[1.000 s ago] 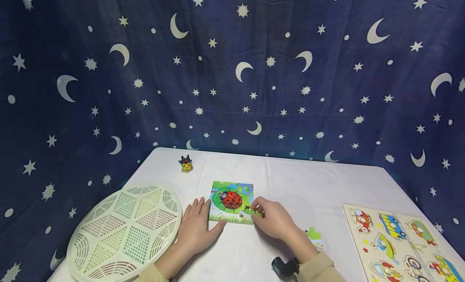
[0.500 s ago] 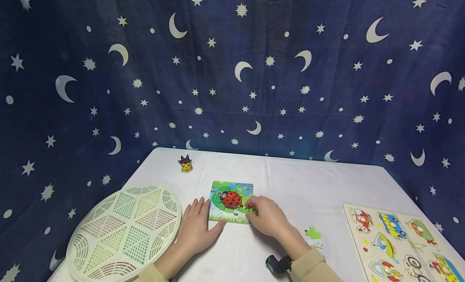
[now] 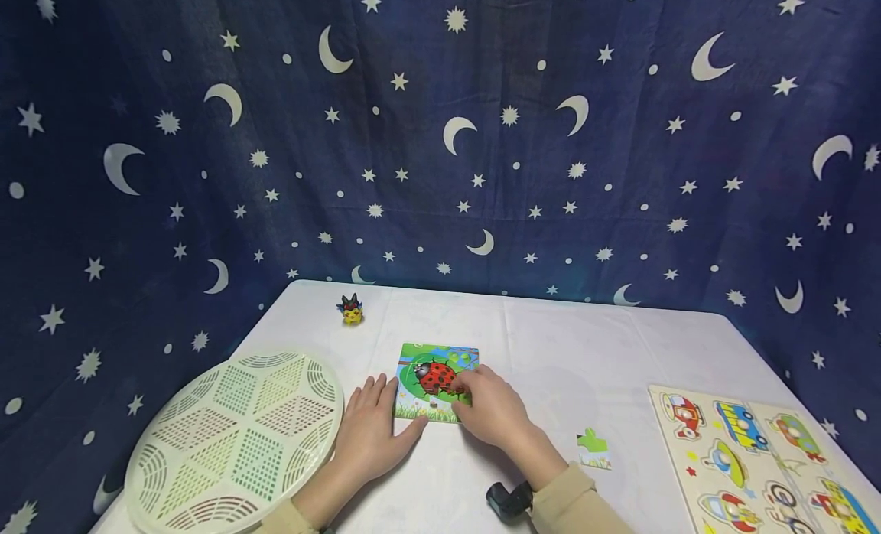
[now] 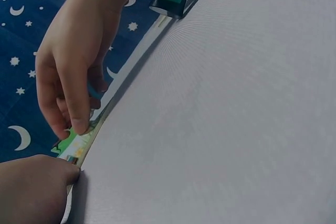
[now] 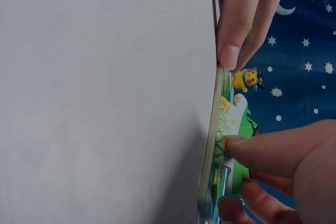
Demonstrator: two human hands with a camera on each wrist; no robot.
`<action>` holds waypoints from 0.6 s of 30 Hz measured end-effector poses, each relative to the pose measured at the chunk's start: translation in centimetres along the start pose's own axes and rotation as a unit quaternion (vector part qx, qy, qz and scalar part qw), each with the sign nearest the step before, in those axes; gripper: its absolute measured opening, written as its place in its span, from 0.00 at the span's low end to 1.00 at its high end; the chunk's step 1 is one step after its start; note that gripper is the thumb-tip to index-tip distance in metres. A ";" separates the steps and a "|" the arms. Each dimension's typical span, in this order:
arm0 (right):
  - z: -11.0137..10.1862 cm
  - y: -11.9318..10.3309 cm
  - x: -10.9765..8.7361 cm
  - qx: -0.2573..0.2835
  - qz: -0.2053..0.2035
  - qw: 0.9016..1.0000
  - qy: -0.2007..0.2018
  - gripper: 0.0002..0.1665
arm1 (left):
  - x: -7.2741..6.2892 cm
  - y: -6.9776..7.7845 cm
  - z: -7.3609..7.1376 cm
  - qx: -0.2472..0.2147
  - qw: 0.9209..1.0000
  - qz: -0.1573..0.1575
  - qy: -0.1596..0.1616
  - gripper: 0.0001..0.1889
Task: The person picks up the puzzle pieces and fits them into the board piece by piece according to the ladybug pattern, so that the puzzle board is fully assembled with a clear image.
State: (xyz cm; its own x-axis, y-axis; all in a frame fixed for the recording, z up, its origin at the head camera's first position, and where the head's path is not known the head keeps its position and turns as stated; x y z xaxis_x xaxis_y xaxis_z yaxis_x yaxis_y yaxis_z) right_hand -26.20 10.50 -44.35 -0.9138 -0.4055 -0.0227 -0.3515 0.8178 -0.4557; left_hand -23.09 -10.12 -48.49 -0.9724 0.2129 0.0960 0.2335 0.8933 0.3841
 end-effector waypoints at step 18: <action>0.8 -1.2 1.1 -0.002 -0.012 1.000 0.008 0.15 | 0.1 -0.1 0.0 0.001 1.000 -0.002 -0.002 0.45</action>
State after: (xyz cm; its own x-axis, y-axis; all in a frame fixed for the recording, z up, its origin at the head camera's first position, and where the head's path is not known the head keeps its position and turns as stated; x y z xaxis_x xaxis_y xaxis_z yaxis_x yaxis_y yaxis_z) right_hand -26.61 8.73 -44.52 -0.9082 -0.4186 0.0018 -0.3741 0.8097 -0.4521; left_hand -23.17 -10.15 -48.55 -0.9732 0.2113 0.0902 0.2298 0.8945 0.3836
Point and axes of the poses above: each hand's wrist, its own x-axis towards the middle knuckle, its own z-axis out of the palm, y = z × x, the point moved 2 cm from there along x, towards the middle knuckle, and after that the axes turned 14 degrees about -y, right-handed, at the moved point
